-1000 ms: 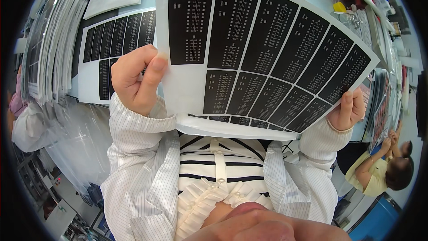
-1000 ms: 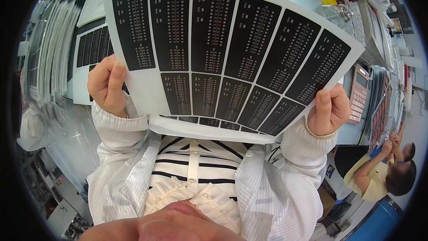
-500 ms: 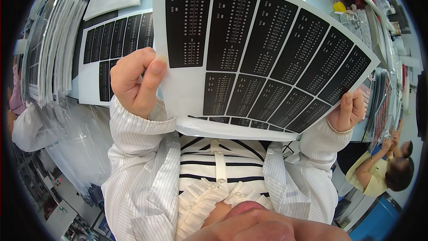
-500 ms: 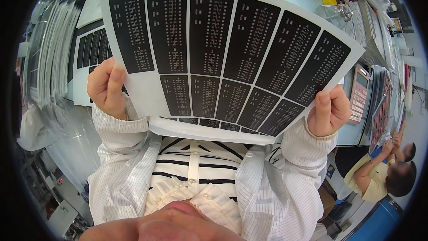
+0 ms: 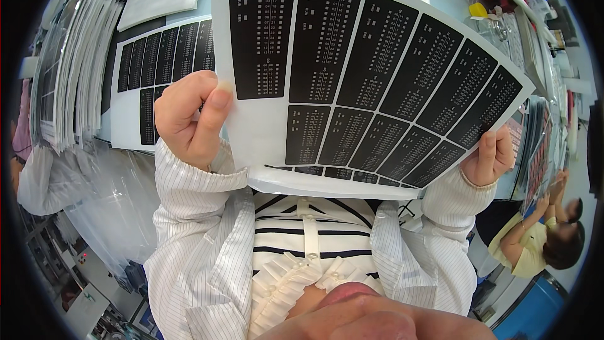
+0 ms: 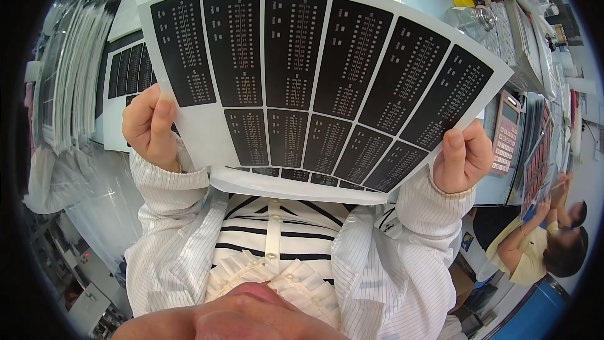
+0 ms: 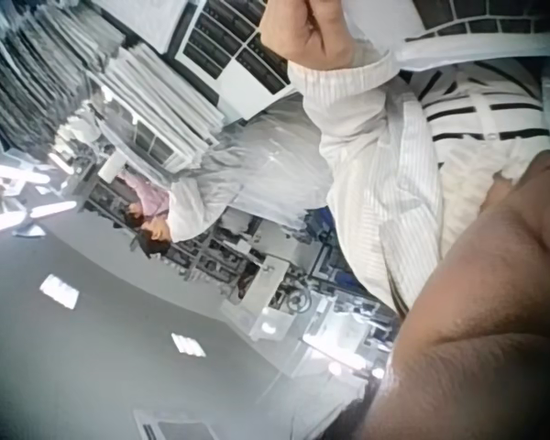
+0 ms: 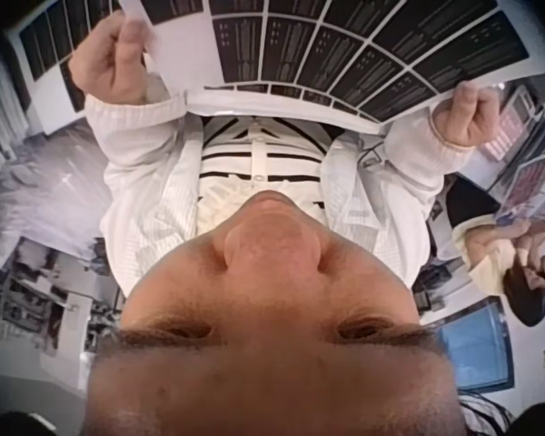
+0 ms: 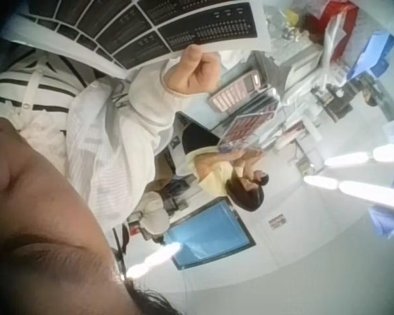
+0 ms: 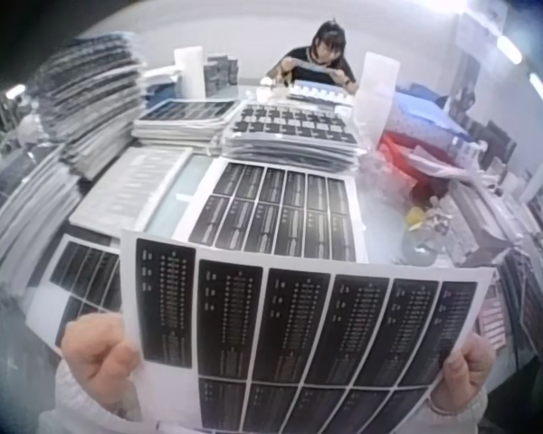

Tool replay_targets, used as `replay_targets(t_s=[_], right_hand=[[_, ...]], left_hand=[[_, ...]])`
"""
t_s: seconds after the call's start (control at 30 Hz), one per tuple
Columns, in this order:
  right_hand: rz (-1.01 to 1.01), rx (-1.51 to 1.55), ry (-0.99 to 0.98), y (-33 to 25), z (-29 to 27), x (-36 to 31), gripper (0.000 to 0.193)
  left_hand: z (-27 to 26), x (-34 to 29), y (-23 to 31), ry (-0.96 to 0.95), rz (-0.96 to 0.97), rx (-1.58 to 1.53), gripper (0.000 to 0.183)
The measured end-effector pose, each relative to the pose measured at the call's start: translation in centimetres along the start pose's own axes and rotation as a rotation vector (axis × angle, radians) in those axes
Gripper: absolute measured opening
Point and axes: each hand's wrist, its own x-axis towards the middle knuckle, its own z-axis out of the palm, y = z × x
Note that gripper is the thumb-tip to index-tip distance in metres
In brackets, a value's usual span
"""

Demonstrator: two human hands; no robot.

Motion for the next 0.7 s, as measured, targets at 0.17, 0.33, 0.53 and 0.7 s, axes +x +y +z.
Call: replay_targets(t_s=[0.17, 0.33, 0.53, 0.7], right_hand=[[-0.037, -0.008, -0.07, 0.09, -0.17, 0.07, 0.02], [0.0, -0.022, 0.013, 0.07, -0.06, -0.16, 0.02], [-0.029, -0.034, -0.079, 0.27, -0.41, -0.1, 0.019], [0.007, -0.001, -0.134, 0.16, -0.59, -0.07, 0.019]], left_hand=[[0.09, 0.04, 0.07, 0.007, 0.003, -0.002, 0.023], [0.01, 0.08, 0.07, 0.001, 0.0, -0.021, 0.023], [0.11, -0.04, 0.02, 0.023, -0.002, -0.018, 0.022], [0.23, -0.06, -0.08, 0.046, 0.016, -0.031, 0.022]])
